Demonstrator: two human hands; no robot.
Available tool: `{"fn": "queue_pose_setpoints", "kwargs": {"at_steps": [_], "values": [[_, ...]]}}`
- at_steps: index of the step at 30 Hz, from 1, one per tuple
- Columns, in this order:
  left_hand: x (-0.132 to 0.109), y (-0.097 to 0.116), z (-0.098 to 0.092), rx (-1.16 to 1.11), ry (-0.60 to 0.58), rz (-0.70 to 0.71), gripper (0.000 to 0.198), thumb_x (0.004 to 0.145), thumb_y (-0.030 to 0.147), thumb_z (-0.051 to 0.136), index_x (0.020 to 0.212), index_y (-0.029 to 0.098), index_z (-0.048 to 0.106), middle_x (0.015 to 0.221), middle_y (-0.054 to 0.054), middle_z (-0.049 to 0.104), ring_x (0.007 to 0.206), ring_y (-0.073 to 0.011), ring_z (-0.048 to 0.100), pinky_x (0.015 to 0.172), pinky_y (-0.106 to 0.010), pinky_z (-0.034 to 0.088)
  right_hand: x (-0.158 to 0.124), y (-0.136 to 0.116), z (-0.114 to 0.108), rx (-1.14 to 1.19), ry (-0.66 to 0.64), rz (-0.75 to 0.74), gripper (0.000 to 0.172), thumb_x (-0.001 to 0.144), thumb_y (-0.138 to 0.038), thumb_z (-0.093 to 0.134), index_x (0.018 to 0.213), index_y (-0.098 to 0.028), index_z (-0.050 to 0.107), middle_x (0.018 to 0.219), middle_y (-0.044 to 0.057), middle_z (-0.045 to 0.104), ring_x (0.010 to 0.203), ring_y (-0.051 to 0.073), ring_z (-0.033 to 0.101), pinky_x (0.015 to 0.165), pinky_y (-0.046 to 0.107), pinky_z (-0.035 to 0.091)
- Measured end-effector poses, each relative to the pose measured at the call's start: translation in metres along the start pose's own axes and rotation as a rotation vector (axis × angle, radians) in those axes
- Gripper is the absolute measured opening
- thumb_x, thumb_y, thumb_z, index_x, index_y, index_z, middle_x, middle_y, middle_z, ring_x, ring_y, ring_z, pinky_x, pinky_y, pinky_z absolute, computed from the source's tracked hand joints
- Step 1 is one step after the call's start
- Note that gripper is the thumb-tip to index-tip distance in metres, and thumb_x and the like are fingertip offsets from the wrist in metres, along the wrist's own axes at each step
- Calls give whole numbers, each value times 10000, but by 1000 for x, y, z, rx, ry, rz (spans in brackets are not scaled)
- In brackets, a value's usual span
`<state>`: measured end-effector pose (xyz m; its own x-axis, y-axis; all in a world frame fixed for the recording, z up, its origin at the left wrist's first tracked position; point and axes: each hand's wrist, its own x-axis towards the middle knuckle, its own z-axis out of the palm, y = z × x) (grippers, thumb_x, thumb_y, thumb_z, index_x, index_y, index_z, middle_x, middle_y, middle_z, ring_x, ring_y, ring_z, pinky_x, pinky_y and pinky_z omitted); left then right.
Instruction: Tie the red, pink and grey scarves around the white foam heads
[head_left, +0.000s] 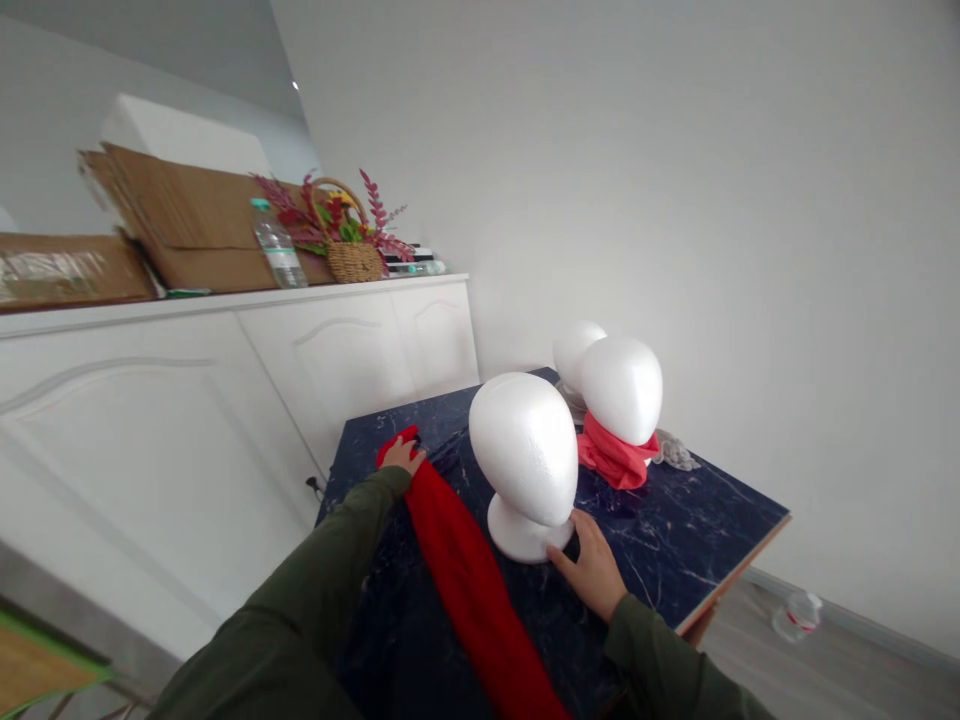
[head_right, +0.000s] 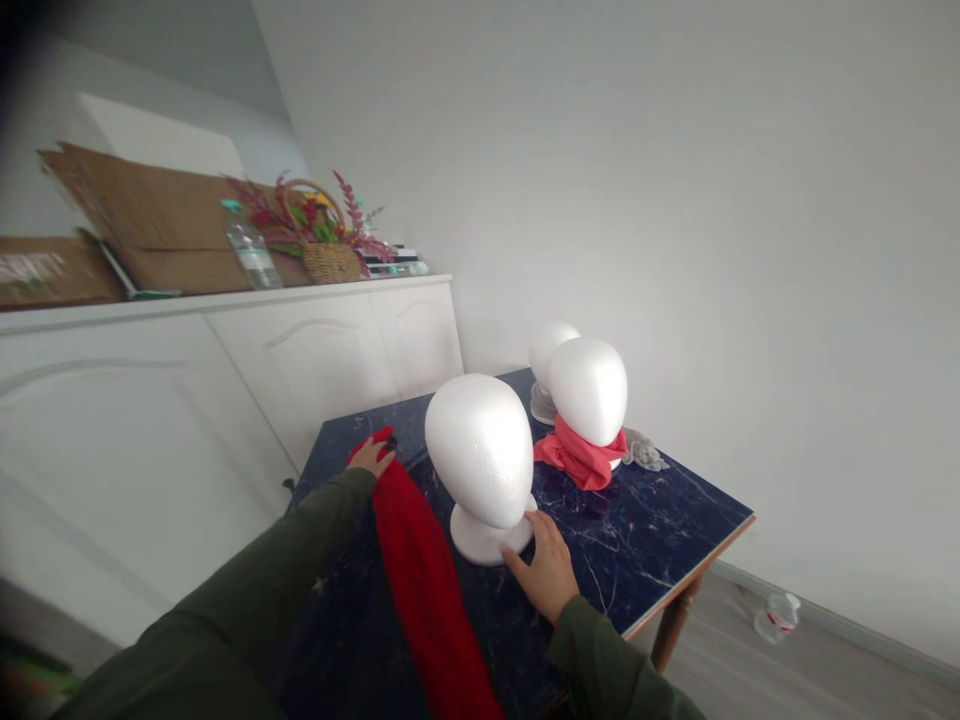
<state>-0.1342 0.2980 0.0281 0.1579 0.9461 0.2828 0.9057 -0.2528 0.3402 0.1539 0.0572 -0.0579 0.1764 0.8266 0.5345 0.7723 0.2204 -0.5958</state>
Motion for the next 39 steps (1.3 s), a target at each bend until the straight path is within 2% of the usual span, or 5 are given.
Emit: {"fn": "queue_pose_setpoints", "kwargs": {"at_steps": [9,16,20,28,39], "values": [[-107,92,55,-529,-253,550,904,535,413,694,1273,110,269,1313,-136,353,1191,-265,341,1008,-377,269,0,2,-3,19,-43,-10,547,735,-391,548,1183,-107,415,1177,145,432,1109,277,374,940,438,318],[-118,133,68,-845,-142,350,857,514,412,711,1219,149,301,1211,-132,459,1095,-261,441,929,-402,369,-5,-2,-11,237,-98,71,528,759,-376,515,1201,-111,398,1154,116,467,1051,233,443,911,391,371],[-111,101,44,-752,-45,191,769,505,369,714,1157,145,371,1160,-116,511,1063,-251,473,893,-360,412,-7,-4,-9,294,-109,89,524,744,-340,528,1207,-143,383,1130,98,478,1001,223,479,841,371,429],[-102,-35,-40,-459,280,-228,733,499,386,692,1093,86,384,1166,-186,479,1046,-314,472,835,-408,437,-3,-15,-13,107,-220,-16,418,746,-315,538,1130,-158,486,1109,79,501,1029,225,454,910,377,364],[-73,-112,-27,-125,227,-386,655,543,507,607,1028,92,464,1062,-179,539,1014,-333,488,828,-397,423,-3,-24,-17,25,-272,-107,315,722,-291,590,1015,-180,565,1042,49,537,1000,211,445,899,344,335]]}}
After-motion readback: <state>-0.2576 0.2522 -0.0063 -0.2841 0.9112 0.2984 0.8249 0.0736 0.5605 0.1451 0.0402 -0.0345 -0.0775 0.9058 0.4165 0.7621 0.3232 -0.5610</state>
